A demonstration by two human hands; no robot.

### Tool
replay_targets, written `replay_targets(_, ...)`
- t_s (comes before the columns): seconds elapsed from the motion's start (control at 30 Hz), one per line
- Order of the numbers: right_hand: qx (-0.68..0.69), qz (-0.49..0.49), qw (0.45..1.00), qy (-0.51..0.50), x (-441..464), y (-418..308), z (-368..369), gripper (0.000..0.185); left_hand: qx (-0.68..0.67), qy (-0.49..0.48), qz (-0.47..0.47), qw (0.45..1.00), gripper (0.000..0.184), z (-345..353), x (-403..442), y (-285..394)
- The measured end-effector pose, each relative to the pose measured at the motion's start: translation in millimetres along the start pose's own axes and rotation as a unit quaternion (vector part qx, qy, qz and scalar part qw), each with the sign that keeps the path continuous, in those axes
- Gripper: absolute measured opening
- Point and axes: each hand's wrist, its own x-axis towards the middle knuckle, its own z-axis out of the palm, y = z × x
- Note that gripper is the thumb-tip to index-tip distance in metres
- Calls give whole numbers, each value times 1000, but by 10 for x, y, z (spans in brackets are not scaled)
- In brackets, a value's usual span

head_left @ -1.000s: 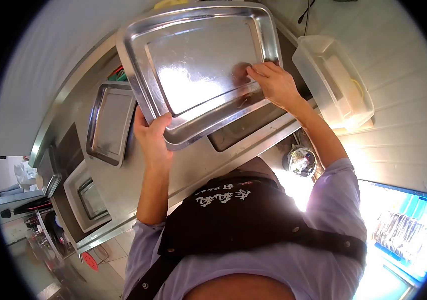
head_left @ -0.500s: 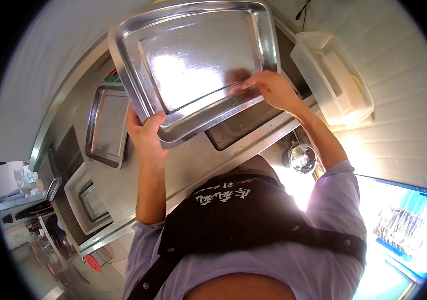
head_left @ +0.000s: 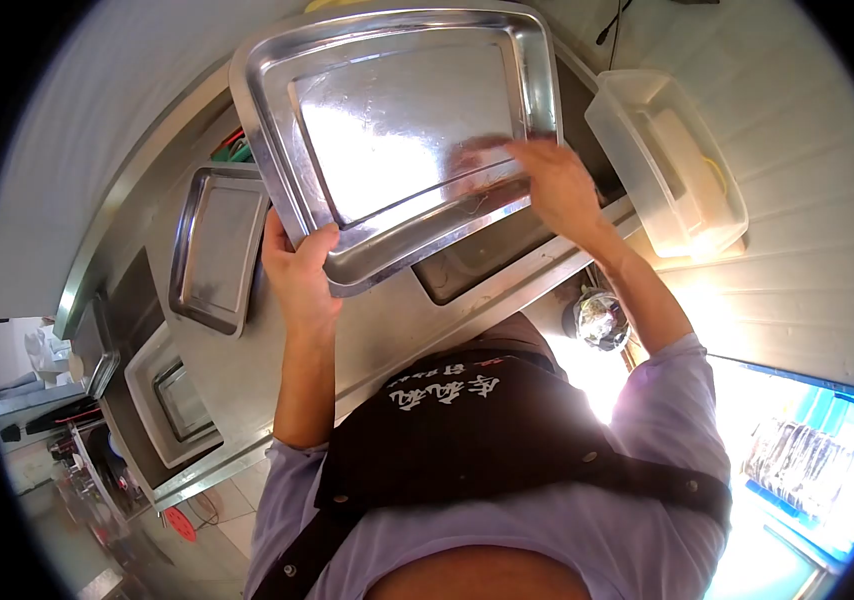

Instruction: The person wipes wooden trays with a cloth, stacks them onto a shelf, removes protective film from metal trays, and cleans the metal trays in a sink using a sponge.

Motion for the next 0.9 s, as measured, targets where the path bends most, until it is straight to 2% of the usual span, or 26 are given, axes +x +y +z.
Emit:
replay_targets(0.07, -144, 22, 989, 25, 42, 23, -35, 45, -9, 3, -8, 1000, 41, 39, -14, 16)
replay_targets(0.17, -135, 29, 990, -33, -60, -67, 140, 43, -22, 6, -10, 1000, 41, 32, 12, 14)
replay_targets(0.3, 43, -29, 999, 14, -78, -125, 272, 47, -34, 8, -2, 999, 41, 90, 11, 57)
replay_targets(0.4, 92, -6, 995, -30, -80, -332, 111, 47, -18, 8, -5, 1000, 42, 67, 38, 53)
replay_targets(0.5, 91, 37, 994, 46, -23, -231, 64, 52, 11, 5, 5, 1000, 42, -15, 50, -38)
replay_targets(0.53, 51, 21, 997, 59, -25, -214, 86, 56, 4, 5, 5, 1000, 42, -15, 43, -41)
replay_targets(0.63, 166, 25, 986, 14, -114, -348, 180, 55, -8, 3, 2, 1000, 42, 3, 53, -35)
replay_targets(0.67, 161, -14, 987, 8, -98, -397, 157, 57, -7, 5, -1, 1000, 42, 5, 60, -11)
replay_targets(0.77, 189, 18, 981, -37, -91, -344, 94, 58, 2, 12, 3, 1000, 43, 50, 33, 69)
replay_targets(0.9, 140, -27, 989, -33, -29, -357, -24, 55, -10, 19, 9, 1000, 45, 79, 14, 79)
